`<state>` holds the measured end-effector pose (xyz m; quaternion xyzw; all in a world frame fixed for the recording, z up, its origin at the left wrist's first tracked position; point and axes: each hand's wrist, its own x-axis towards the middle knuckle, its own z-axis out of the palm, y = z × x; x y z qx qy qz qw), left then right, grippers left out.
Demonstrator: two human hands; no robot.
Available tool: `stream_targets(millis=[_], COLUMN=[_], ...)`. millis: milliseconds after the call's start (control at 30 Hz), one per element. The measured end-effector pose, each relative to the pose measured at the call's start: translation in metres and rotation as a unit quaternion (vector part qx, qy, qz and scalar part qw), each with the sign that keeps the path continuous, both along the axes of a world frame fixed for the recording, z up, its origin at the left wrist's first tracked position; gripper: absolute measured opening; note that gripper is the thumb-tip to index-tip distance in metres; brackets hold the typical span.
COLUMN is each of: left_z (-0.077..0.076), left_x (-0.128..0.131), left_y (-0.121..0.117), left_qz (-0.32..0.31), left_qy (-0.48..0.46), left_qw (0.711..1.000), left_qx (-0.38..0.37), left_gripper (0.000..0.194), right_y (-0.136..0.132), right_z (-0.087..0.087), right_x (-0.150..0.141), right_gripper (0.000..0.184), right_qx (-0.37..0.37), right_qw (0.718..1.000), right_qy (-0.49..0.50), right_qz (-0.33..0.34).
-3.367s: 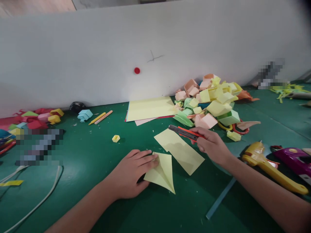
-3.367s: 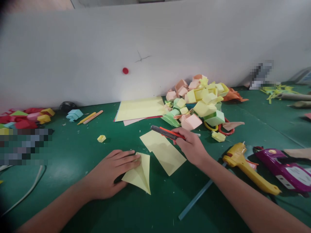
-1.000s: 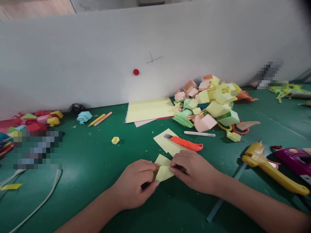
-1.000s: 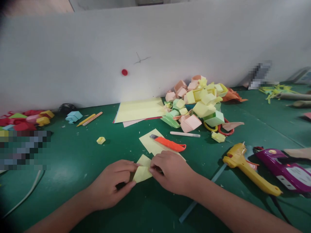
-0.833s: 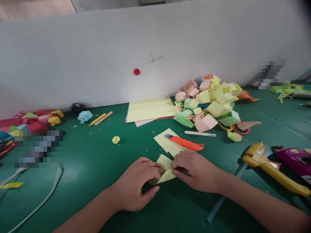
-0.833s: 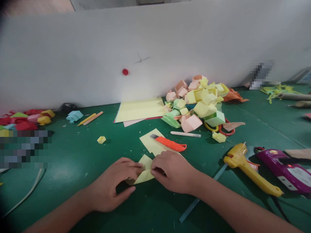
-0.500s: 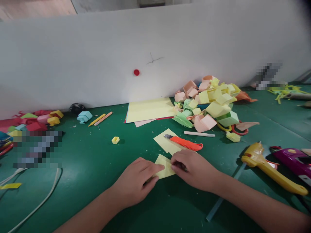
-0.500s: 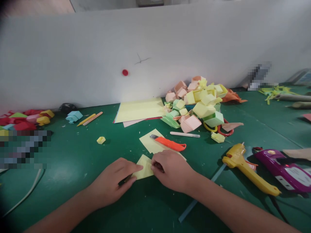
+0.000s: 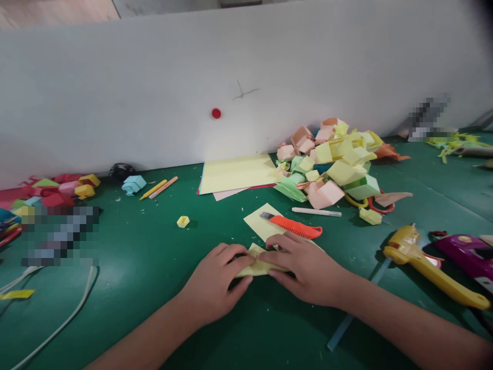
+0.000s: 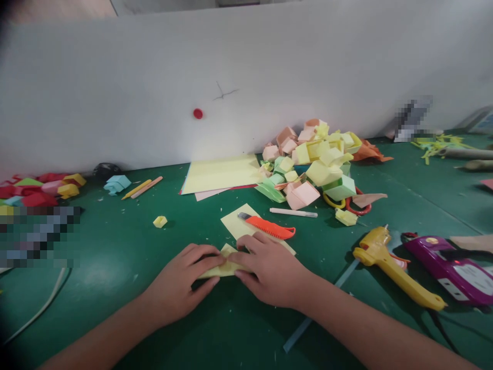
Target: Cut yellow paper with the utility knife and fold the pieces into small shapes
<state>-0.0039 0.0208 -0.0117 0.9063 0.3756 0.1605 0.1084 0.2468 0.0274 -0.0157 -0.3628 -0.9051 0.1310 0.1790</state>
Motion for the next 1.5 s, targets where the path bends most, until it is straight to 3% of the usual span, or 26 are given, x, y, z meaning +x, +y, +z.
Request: stream_targets(millis=[133,1500], left_z=[-0.0012,-0.0097], left_x=[-0.0003,-0.0057], left_y=[-0.0005,0.0035], left_qz=[0.0,-0.065], left_qy=[-0.012,-0.017], left_qw=[1.0,0.995], left_qx=[-0.005,0.078], left_gripper=[0.027,0.033], right_y=[0.0012,0.0045], right_z=[0.0009,-0.0068], right_x=[-0.0005,-0.0023], right_gripper=[0.037,0.045], right_qx=[0.007,-0.009], right_qw=[0.999,0.998], right_qy=[-0.026,-0.057], right_qz=[0.033,0.025])
